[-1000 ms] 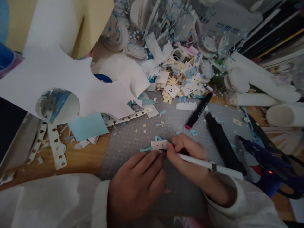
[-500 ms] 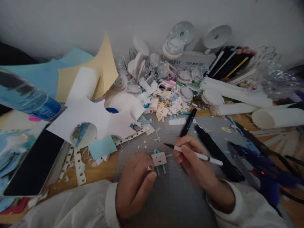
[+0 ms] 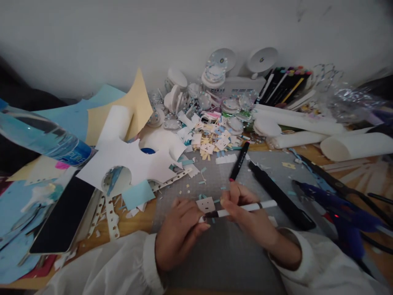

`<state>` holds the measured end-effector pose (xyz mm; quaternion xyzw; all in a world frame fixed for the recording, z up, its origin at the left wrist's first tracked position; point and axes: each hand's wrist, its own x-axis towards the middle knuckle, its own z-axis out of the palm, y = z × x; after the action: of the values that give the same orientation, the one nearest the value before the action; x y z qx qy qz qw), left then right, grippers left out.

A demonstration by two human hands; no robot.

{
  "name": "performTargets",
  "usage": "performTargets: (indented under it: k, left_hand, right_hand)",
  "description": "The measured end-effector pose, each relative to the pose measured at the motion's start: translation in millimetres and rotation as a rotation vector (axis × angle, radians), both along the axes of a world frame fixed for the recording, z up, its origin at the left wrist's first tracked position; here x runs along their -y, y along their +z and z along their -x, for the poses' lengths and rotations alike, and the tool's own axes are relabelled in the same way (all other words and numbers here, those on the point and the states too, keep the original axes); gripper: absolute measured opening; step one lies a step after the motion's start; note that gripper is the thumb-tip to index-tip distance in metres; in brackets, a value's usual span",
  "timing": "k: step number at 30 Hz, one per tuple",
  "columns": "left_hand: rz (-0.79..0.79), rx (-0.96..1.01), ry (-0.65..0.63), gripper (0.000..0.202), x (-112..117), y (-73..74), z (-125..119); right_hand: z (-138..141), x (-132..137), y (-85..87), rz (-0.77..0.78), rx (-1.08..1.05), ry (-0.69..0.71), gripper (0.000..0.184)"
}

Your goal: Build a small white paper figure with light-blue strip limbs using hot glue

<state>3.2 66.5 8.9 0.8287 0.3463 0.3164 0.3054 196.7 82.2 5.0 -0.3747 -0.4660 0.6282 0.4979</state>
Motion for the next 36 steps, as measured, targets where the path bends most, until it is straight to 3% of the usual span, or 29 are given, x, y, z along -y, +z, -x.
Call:
performTargets:
  k: [12, 17, 23, 29, 32, 36]
  left_hand:
    - [-0.137, -0.002, 0.001, 0.034, -0.4, -1.9, 0.1]
    - [-0.169, 0.01, -0.097, 0.043, 2.6, -1.7, 0.3]
    - [-0.103, 0.161, -0.246, 0.042, 8.9, -8.7, -0.9]
    - [0.161, 0.151, -0.335, 0.053, 2.2, -6.7, 3.1]
    - [0.12, 0.147, -0.259, 0.05, -4.4, 3.4, 7.1]
    - [-0.056, -0.092, 0.066, 0.039, -11.8, 12.4, 11.3]
  right_hand:
    - [0.9, 4.6, 5.8, -0.111, 0.142, 0.11, 0.038]
    - [8.0, 18.0, 9.2, -0.338, 0.227, 0.077, 0.032]
    - [12.3, 35.2, 3.4, -0.646, 0.266, 0.029, 0.029]
    - [7.6, 29.9, -8.8, -0.807, 0.337, 0.035, 0.027]
    - [-0.9, 23.4, -3.6, -0.779, 0.461, 0.055, 0.024]
    - [-23.9, 22.7, 4.9, -0.675, 0.647, -0.126, 0.015]
